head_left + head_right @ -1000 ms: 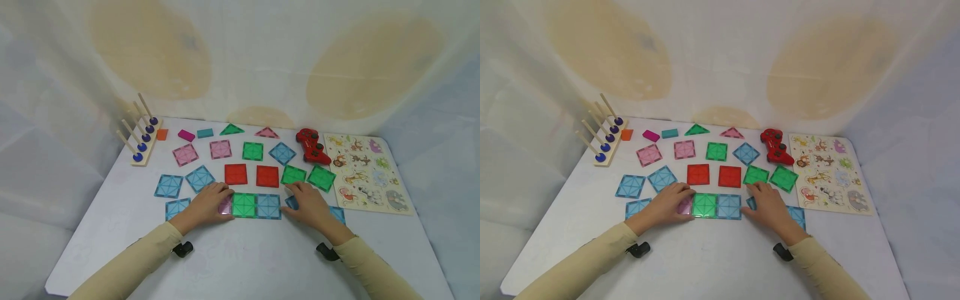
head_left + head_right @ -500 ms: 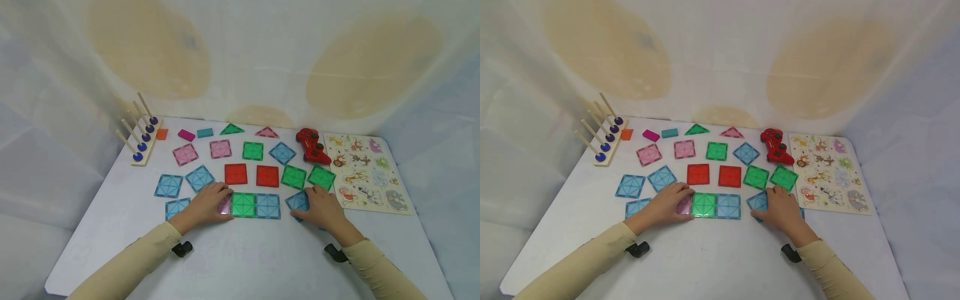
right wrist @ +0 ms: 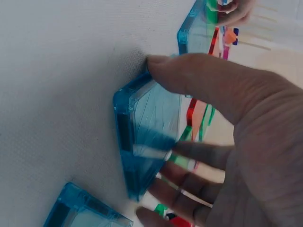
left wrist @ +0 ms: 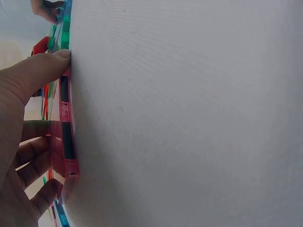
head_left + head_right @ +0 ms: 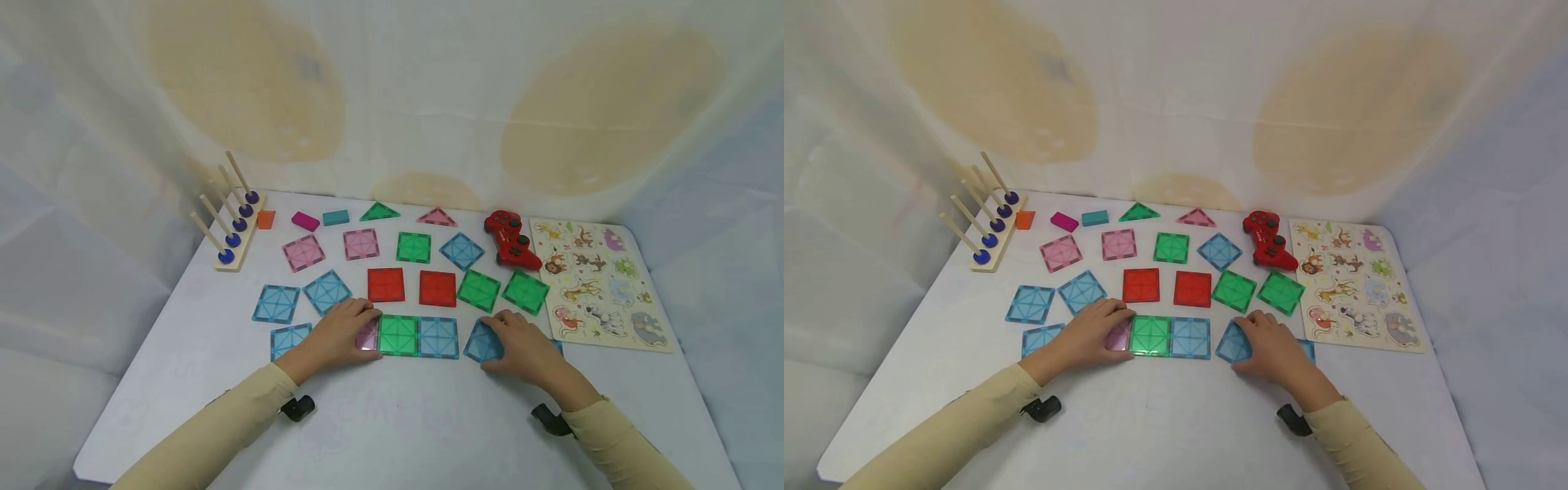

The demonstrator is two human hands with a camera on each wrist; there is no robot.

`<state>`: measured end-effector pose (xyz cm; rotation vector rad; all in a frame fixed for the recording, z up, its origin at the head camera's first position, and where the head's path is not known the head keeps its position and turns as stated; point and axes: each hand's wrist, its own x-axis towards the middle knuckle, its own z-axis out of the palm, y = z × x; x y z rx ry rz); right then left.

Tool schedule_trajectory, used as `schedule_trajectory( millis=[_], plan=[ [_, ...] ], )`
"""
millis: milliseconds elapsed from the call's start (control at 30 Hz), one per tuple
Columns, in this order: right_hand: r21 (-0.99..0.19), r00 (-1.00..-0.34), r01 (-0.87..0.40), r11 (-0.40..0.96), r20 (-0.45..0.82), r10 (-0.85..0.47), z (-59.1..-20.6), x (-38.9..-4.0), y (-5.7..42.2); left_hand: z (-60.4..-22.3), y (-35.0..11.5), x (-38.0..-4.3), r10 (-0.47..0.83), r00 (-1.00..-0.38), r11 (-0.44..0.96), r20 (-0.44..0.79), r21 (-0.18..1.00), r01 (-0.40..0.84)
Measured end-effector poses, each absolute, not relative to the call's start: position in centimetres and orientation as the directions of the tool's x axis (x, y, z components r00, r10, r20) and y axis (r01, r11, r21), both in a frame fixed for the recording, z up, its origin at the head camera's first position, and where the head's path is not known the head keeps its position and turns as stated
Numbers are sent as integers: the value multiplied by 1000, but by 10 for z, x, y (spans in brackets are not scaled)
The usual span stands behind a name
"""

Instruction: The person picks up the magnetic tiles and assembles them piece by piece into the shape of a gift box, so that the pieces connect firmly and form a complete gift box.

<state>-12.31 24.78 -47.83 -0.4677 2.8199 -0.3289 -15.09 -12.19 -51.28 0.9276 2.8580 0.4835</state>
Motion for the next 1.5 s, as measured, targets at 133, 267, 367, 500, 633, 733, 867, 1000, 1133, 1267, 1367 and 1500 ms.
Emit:
schedule_trajectory(
  millis=[133, 267, 367, 500, 633, 733, 867, 1000, 1133, 1267, 1367, 1500],
  plan=[
    [-309, -890, -330, 892, -214, -404, -478, -122, 247, -514, -122, -151, 589, -808, 765, -1, 322, 558],
    [-342, -868, -376, 861, -196, -457, -479, -122, 247, -515, -123, -151, 590, -807, 764, -5, 327, 557],
    [-355, -850, -416, 837, -175, -496, -481, -124, 246, -515, -123, -151, 589, -808, 765, -10, 327, 554],
    [-358, -836, -449, 818, -156, -527, -483, -126, 246, -515, -123, -151, 588, -809, 766, -11, 331, 552],
    [-349, -839, -445, 825, -158, -520, -484, -126, 245, -515, -123, -151, 588, -809, 764, -11, 336, 550],
    [-339, -847, -435, 834, -159, -507, -486, -126, 245, -514, -123, -151, 590, -807, 762, -6, 334, 554],
    [-328, -854, -432, 840, -152, -498, -488, -127, 244, -514, -122, -151, 590, -807, 762, 0, 330, 557],
    [-325, -855, -435, 840, -144, -499, -489, -127, 244, -515, -123, -151, 590, -807, 763, -1, 329, 557],
    [-329, -854, -434, 839, -145, -499, -489, -127, 244, -516, -123, -151, 589, -808, 763, 0, 327, 557],
    [-334, -853, -436, 836, -142, -502, -489, -128, 244, -517, -124, -151, 591, -807, 762, 9, 323, 561],
    [-336, -853, -439, 833, -137, -504, -488, -128, 245, -516, -123, -151, 593, -805, 759, 14, 323, 565],
    [-337, -851, -442, 831, -135, -507, -488, -128, 245, -513, -123, -150, 591, -806, 758, 13, 331, 562]
  ],
)
